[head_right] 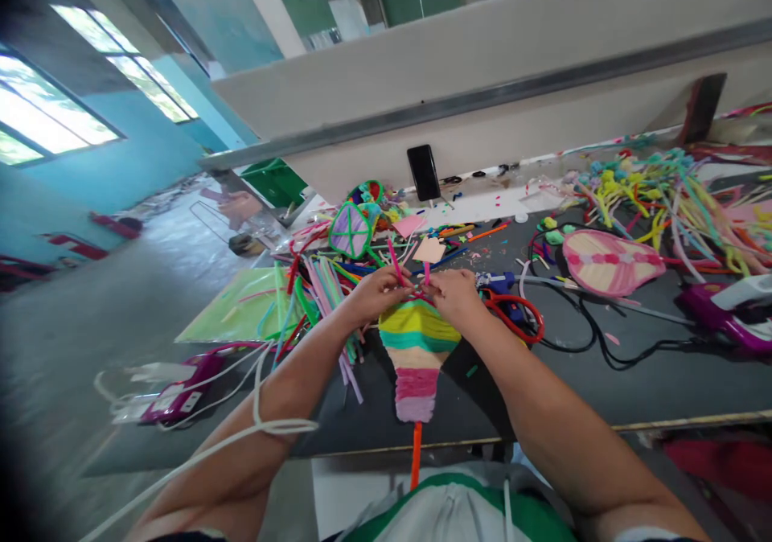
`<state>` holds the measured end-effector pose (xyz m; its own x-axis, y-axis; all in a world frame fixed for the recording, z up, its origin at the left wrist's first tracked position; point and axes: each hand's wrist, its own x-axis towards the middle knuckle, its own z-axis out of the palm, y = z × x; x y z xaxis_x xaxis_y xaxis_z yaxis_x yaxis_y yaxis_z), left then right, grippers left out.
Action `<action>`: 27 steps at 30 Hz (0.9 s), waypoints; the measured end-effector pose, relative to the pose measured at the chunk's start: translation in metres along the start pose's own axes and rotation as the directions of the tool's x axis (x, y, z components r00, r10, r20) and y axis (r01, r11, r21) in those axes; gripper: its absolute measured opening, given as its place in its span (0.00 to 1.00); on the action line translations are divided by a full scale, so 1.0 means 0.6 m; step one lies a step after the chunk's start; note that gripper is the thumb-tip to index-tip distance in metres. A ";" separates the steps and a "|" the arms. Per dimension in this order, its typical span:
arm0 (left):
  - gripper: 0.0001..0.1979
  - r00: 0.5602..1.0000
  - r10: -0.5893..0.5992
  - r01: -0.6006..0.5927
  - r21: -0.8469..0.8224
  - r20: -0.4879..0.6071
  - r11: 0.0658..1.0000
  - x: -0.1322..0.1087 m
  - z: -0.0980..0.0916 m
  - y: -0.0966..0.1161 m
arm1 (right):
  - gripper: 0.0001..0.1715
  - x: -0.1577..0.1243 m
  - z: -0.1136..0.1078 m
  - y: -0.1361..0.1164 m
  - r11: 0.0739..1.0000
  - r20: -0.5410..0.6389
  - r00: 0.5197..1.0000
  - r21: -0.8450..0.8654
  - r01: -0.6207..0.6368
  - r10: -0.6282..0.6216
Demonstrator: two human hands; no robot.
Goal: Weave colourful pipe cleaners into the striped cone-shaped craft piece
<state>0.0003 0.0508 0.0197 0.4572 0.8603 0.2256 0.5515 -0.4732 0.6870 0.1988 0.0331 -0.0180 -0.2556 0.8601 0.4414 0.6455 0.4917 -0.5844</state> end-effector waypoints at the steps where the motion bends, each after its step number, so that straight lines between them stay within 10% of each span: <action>1: 0.11 0.999 -0.025 0.026 -0.033 0.020 0.999 0.003 0.004 0.000 | 0.09 -0.002 0.003 0.000 1.000 0.007 1.000 -0.014 0.006 -0.006; 7: 0.17 0.982 -0.182 0.177 -0.106 -0.041 0.978 -0.011 0.041 -0.028 | 0.09 -0.010 0.015 -0.003 0.994 -0.009 0.999 -0.097 0.043 -0.045; 27: 0.18 0.981 -0.095 0.092 -0.027 -0.167 0.995 -0.032 0.031 -0.026 | 0.08 -0.007 0.014 -0.009 0.998 0.040 0.999 -0.070 0.010 -0.007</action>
<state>-0.0042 0.0381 -0.0085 0.2794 0.9209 0.2716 0.5724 -0.3869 0.7229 0.1901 0.0278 -0.0225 -0.2885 0.8614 0.4181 0.6915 0.4895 -0.5313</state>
